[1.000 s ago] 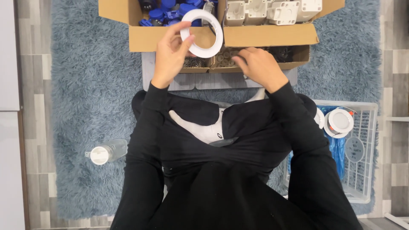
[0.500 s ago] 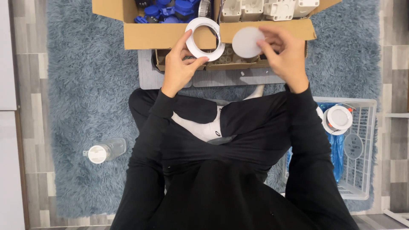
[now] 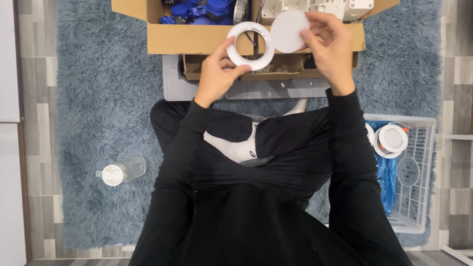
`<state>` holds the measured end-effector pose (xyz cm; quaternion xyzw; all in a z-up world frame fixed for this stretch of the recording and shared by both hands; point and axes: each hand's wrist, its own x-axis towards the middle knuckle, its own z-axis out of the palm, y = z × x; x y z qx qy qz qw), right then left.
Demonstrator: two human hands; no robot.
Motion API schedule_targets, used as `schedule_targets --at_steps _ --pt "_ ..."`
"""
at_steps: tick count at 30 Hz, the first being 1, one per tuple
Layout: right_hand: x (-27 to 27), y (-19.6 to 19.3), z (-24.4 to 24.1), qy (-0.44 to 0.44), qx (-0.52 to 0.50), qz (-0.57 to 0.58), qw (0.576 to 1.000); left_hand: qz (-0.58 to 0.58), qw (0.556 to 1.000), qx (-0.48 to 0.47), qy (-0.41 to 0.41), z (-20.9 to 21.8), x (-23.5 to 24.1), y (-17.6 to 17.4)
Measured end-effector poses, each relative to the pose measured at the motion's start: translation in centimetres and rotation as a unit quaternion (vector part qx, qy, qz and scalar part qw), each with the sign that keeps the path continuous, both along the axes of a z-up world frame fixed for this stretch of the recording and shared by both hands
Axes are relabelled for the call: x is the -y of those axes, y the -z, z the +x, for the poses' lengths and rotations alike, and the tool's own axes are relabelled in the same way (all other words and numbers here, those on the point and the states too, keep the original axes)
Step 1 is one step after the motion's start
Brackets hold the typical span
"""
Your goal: Assembling LED recessed light fixtures by connecting the light panel to the driver unit and placing them in a storage bin.
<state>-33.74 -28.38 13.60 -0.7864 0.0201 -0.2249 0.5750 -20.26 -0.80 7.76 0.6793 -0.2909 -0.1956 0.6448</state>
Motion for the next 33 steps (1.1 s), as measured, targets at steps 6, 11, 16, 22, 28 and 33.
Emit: schedule_targets --at_steps 6,11,16,22,28,33 --pt "-2.3 1.4 1.3 -0.019 -0.04 -0.049 0.998 0.074 0.991 0.107 -0.022 -1.1 0.4 -0.5" --pt "-3.6 2.2 2.1 -0.02 -0.066 -0.054 0.996 0.103 0.986 0.132 -0.017 -1.8 0.4 -0.4" --pt "-4.0 2.8 2.2 0.001 -0.057 -0.122 0.991 0.085 0.99 0.116 -0.003 -2.5 0.4 0.4" --pt "-4.2 2.9 2.4 0.009 -0.045 -0.125 0.991 0.085 0.99 0.113 -0.01 -3.1 0.6 0.4" --pt "-4.1 3.4 2.5 0.02 -0.051 -0.124 0.991 0.061 0.994 0.091 -0.024 -3.5 0.6 0.9" --pt "-3.8 3.6 2.7 0.017 -0.045 -0.114 0.992 0.054 0.994 0.088 -0.023 -3.4 0.6 1.1"
